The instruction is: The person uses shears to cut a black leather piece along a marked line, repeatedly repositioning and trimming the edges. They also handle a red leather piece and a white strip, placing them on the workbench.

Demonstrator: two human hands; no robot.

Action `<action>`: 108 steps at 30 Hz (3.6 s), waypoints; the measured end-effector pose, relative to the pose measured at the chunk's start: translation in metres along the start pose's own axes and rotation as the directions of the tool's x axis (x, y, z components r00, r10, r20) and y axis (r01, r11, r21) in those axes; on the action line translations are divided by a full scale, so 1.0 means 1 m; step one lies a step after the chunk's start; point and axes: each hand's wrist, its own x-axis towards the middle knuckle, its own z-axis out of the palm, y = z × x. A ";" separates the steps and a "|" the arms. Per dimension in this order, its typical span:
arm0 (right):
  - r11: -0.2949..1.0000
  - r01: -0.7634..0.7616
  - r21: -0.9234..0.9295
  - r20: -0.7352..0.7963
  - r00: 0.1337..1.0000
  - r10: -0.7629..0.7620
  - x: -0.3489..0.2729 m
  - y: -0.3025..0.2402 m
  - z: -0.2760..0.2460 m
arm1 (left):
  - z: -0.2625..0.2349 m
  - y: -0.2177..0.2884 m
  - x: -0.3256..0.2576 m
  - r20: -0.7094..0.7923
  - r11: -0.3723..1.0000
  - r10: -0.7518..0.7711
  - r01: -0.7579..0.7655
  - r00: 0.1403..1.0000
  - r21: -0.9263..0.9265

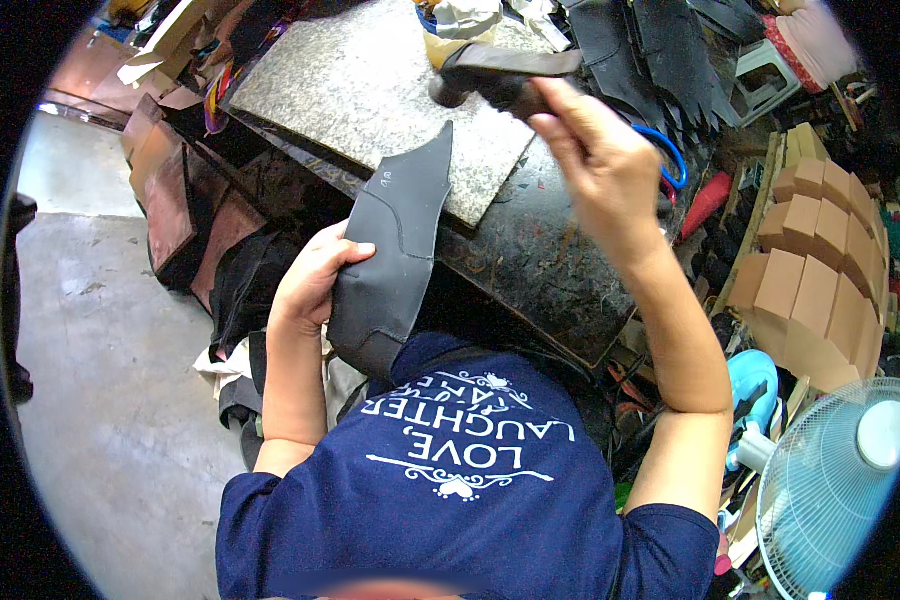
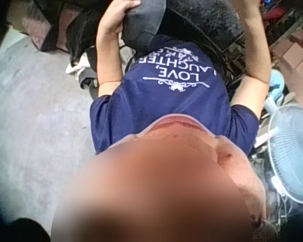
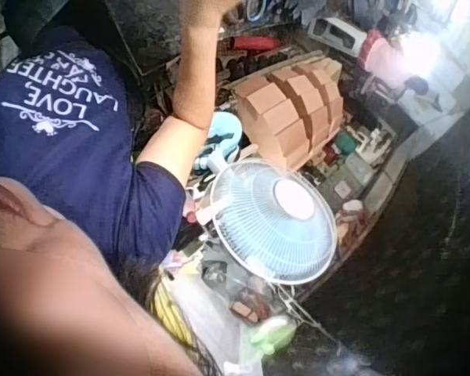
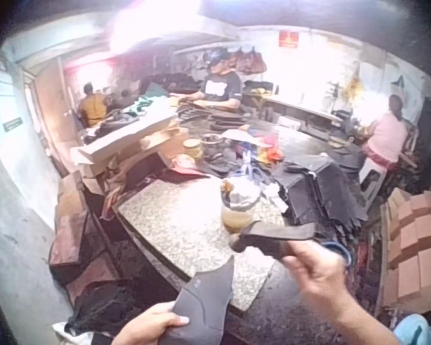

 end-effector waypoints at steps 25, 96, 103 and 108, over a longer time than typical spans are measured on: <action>0.922 0.116 -0.369 0.309 0.951 0.004 -0.023 -0.005 0.002 | -0.003 -0.004 0.004 -0.033 1.000 -0.017 0.017 0.999 0.016; 0.920 0.138 -0.367 0.204 0.977 -0.065 -0.040 0.009 -0.029 | -0.003 0.015 0.064 -0.631 0.591 0.587 -0.801 0.507 -0.094; 0.943 0.113 -0.314 0.259 0.965 -0.030 -0.041 0.017 -0.021 | -0.005 0.013 0.064 -0.632 0.593 0.581 -0.798 0.513 -0.103; 0.960 0.142 -0.240 0.216 0.972 -0.090 -0.024 0.003 -0.012 | -0.002 0.011 0.063 -0.664 0.600 0.547 -0.792 0.510 -0.113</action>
